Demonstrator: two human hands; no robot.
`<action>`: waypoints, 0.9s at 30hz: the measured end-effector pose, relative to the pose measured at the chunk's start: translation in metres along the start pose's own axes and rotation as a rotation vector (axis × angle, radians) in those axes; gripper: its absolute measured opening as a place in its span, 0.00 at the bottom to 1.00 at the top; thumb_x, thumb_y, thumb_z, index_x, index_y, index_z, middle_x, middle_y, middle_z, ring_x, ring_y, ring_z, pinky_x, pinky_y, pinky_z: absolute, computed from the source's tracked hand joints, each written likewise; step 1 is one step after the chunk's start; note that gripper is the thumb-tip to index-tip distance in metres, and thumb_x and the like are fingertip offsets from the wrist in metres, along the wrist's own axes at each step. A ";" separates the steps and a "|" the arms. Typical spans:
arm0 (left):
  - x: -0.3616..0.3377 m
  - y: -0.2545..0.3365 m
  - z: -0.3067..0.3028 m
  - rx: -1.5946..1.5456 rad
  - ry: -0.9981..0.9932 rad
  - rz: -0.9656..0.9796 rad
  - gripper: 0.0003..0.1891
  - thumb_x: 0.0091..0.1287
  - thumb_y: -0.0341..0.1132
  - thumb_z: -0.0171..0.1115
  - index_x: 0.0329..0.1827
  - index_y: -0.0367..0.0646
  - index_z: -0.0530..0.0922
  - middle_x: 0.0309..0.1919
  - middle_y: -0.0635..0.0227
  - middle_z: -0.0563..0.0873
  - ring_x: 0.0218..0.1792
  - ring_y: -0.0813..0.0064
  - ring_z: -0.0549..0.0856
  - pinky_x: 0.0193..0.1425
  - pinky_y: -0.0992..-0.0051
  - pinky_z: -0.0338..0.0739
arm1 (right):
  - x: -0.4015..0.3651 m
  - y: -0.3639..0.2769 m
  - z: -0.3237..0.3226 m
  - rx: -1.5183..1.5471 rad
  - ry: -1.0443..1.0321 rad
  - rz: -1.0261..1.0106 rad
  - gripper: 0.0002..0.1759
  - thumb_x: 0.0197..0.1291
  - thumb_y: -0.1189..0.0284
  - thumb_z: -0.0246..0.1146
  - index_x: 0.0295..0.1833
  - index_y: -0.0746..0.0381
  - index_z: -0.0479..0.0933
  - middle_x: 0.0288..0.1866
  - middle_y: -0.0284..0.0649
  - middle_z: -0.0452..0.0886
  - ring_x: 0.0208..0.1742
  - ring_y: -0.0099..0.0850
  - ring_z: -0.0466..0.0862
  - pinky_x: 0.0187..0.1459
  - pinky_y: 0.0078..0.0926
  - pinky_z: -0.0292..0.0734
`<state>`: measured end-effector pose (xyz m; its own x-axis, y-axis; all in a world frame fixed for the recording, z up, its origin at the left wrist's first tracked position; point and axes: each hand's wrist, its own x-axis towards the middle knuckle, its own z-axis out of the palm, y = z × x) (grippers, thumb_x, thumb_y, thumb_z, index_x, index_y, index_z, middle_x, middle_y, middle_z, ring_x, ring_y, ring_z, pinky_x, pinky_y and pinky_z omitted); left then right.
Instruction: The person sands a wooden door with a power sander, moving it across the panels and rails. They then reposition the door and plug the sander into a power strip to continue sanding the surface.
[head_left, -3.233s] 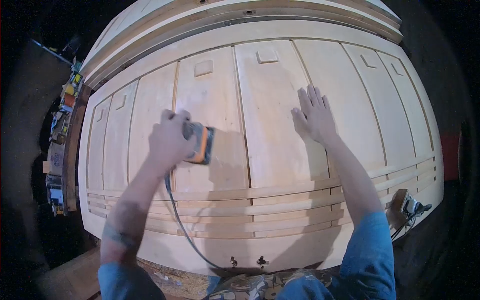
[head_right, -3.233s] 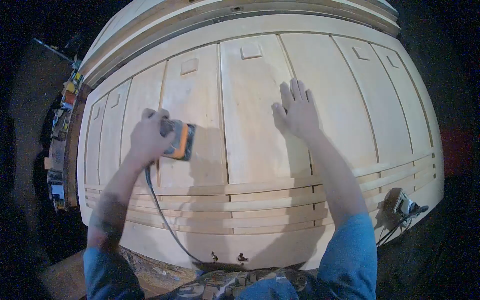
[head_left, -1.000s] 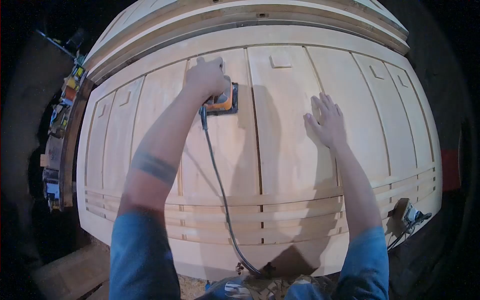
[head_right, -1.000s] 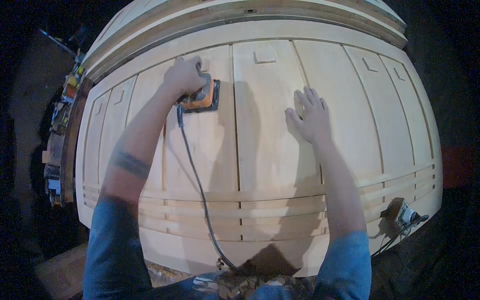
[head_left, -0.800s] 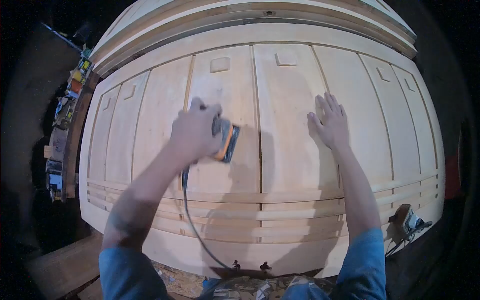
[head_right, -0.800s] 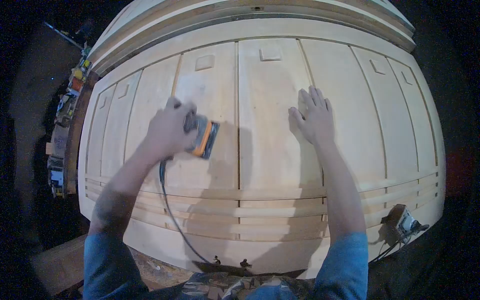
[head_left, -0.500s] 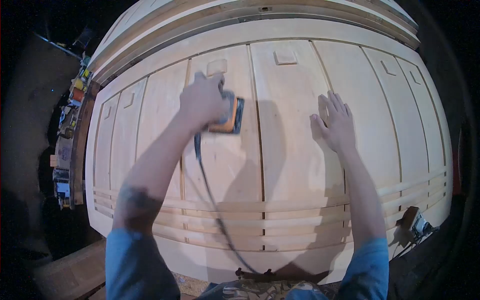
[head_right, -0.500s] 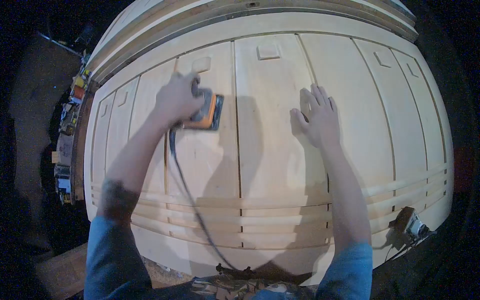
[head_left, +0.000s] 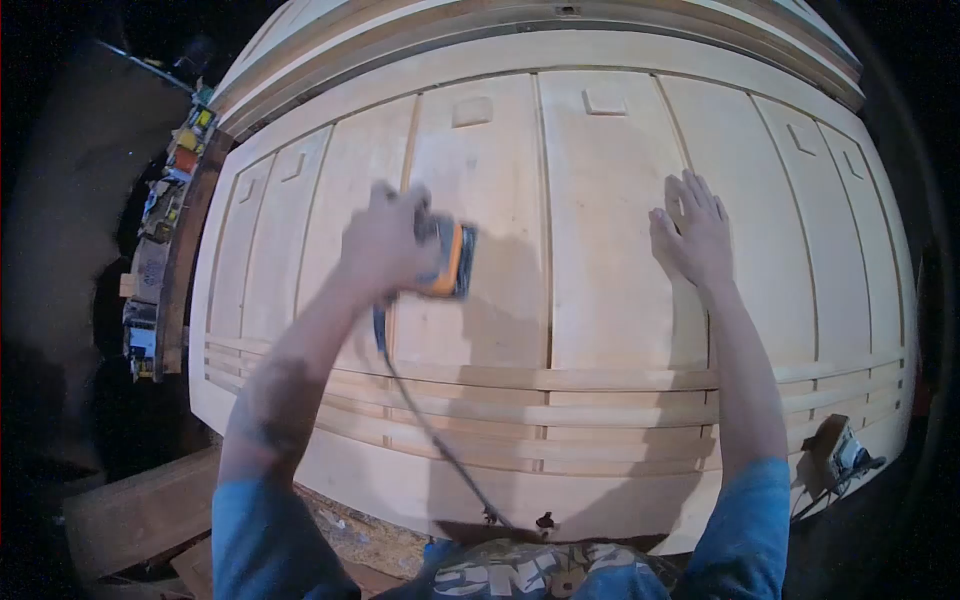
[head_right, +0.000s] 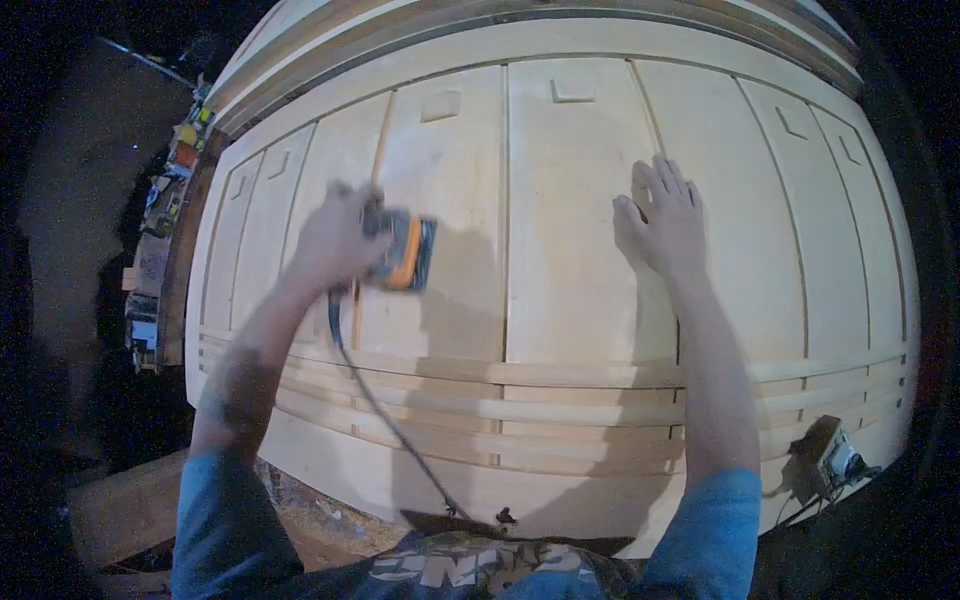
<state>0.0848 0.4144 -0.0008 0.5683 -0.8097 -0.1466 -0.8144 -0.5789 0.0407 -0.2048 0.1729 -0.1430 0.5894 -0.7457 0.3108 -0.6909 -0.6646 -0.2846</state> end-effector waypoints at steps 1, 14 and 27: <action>-0.026 -0.002 0.004 -0.029 0.010 0.037 0.23 0.56 0.43 0.68 0.55 0.51 0.79 0.54 0.51 0.78 0.50 0.45 0.84 0.52 0.54 0.82 | 0.001 -0.004 -0.002 -0.005 -0.026 0.015 0.31 0.68 0.54 0.59 0.72 0.56 0.68 0.78 0.45 0.64 0.81 0.42 0.59 0.78 0.47 0.51; 0.159 -0.031 -0.007 0.069 0.089 -0.137 0.25 0.58 0.49 0.66 0.58 0.52 0.79 0.57 0.53 0.80 0.56 0.51 0.84 0.60 0.56 0.79 | 0.004 -0.007 -0.005 -0.020 -0.076 0.062 0.32 0.68 0.53 0.60 0.73 0.56 0.68 0.80 0.45 0.62 0.81 0.42 0.58 0.79 0.46 0.50; 0.174 -0.073 0.000 0.032 0.186 0.002 0.28 0.49 0.50 0.72 0.52 0.45 0.80 0.48 0.49 0.85 0.50 0.49 0.85 0.56 0.58 0.80 | 0.002 0.000 -0.003 0.039 -0.026 0.027 0.32 0.67 0.53 0.61 0.72 0.57 0.70 0.79 0.46 0.64 0.81 0.42 0.58 0.78 0.46 0.50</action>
<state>0.2429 0.3155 -0.0294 0.5761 -0.8164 0.0385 -0.8172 -0.5763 0.0092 -0.2047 0.1717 -0.1396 0.5816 -0.7642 0.2788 -0.6903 -0.6450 -0.3278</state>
